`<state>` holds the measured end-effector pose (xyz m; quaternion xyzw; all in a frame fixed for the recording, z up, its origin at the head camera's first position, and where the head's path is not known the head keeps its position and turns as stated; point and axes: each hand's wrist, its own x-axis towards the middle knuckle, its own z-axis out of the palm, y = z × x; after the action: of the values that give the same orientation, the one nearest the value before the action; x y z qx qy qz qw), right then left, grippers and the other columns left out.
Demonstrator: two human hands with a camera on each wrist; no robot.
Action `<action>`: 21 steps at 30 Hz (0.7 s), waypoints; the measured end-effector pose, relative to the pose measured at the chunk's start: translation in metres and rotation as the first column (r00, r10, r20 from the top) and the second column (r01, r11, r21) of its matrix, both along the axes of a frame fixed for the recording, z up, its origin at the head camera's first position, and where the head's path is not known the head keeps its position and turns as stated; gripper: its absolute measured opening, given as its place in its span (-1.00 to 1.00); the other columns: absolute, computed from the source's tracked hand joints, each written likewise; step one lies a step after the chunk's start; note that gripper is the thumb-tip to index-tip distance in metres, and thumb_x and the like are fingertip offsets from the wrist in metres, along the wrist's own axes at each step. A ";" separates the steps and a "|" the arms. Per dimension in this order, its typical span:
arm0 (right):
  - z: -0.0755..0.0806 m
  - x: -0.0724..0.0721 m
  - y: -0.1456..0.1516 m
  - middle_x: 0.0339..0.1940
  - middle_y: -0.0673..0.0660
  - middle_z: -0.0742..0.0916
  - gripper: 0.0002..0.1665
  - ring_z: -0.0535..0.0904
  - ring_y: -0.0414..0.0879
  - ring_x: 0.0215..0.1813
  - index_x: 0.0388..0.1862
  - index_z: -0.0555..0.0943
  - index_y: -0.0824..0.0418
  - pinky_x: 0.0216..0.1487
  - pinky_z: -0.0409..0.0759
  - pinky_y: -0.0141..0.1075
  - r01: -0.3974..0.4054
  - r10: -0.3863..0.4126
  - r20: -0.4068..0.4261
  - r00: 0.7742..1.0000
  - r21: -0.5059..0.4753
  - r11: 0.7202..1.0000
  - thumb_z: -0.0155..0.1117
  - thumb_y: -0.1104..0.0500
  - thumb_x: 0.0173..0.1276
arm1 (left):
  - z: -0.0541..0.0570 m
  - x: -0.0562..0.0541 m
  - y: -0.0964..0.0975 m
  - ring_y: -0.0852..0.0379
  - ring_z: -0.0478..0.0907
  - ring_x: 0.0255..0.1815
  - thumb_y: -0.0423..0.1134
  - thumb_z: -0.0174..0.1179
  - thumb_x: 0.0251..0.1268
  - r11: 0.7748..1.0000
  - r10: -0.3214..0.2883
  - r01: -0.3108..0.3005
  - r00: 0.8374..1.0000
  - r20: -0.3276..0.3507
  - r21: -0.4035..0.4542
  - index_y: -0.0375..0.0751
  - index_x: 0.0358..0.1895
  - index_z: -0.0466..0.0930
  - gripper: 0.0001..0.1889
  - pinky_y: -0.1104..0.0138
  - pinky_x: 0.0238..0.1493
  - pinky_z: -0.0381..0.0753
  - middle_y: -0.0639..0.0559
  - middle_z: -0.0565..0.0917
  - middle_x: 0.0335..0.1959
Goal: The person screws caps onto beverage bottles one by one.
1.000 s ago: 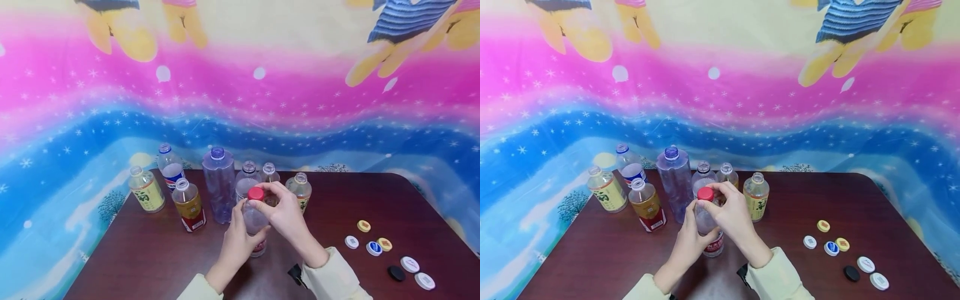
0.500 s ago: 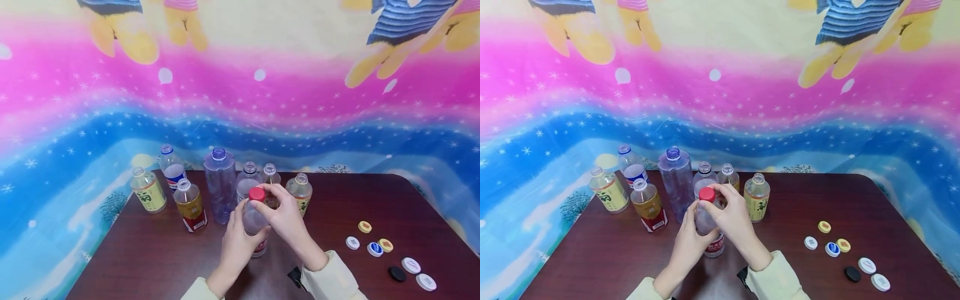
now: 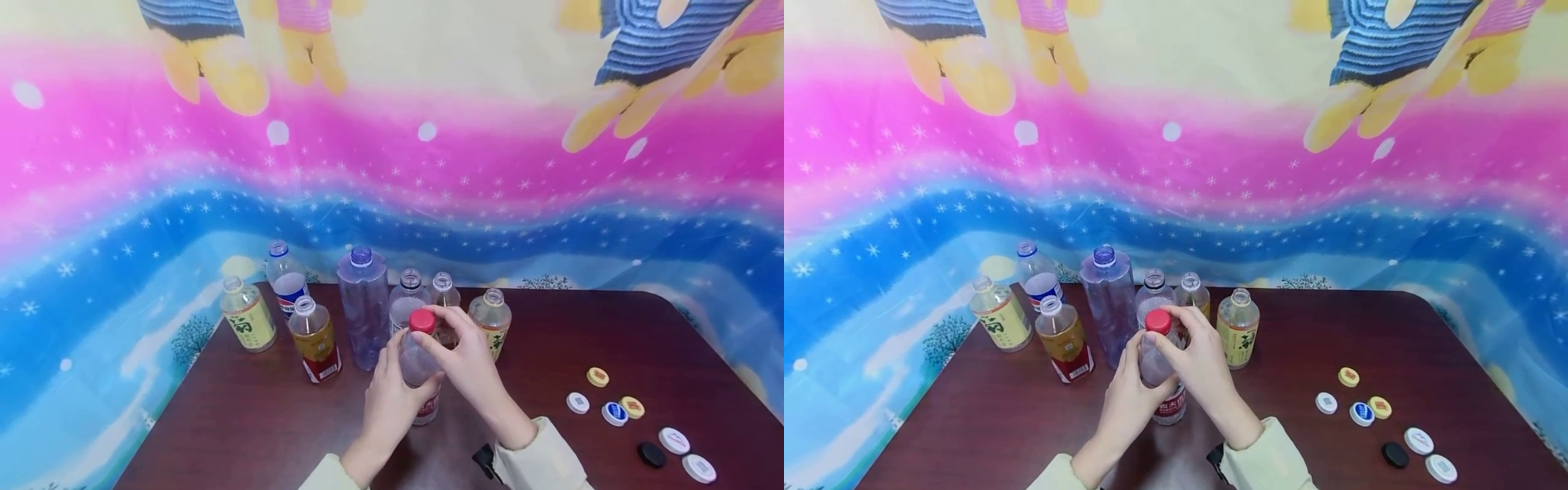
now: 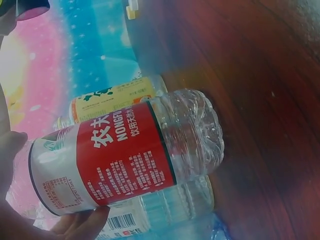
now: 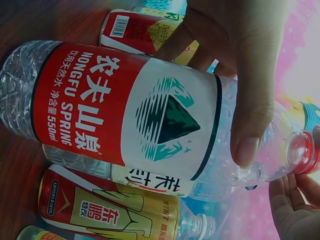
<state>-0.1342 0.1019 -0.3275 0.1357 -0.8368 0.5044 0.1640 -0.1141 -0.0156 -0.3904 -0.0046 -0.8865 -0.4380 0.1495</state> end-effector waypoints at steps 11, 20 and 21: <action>-0.001 0.005 0.016 -0.12 0.15 0.68 -0.60 0.60 -0.23 -0.11 0.10 0.56 0.30 -0.03 0.64 -0.32 -0.019 0.021 -0.068 0.997 0.023 1.000 0.28 0.26 0.28 | 0.002 0.007 -0.008 -0.13 0.55 0.15 0.11 0.45 -0.10 0.998 0.013 -0.014 1.000 0.012 0.062 0.05 0.34 0.24 -0.13 -0.14 -0.02 0.56 -0.12 0.52 0.18; -0.025 0.001 0.105 -0.27 0.18 0.73 -0.74 0.46 -0.52 -0.37 -0.03 0.62 0.25 -0.34 0.48 -0.48 0.213 -0.223 0.048 0.974 0.167 0.963 0.15 0.17 0.40 | 0.016 0.024 -0.035 -0.08 0.58 0.10 0.09 0.49 -0.17 0.988 0.094 -0.106 0.990 0.103 0.111 0.07 0.32 0.19 -0.08 -0.08 0.03 0.56 -0.13 0.55 0.18; -0.029 0.000 0.118 -0.30 0.16 0.73 -0.74 0.44 -0.53 -0.40 -0.04 0.63 0.23 -0.36 0.45 -0.47 0.235 -0.249 0.047 0.967 0.202 0.951 0.16 0.16 0.39 | 0.018 0.027 -0.040 -0.08 0.58 0.10 0.09 0.49 -0.17 0.986 0.109 -0.122 0.987 0.114 0.112 0.06 0.31 0.19 -0.09 -0.06 0.04 0.55 -0.12 0.55 0.18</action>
<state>-0.1343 0.2196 -0.3569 0.0293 -0.8977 0.4010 0.1804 -0.0871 -0.0556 -0.3727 0.0795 -0.8643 -0.4802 0.1268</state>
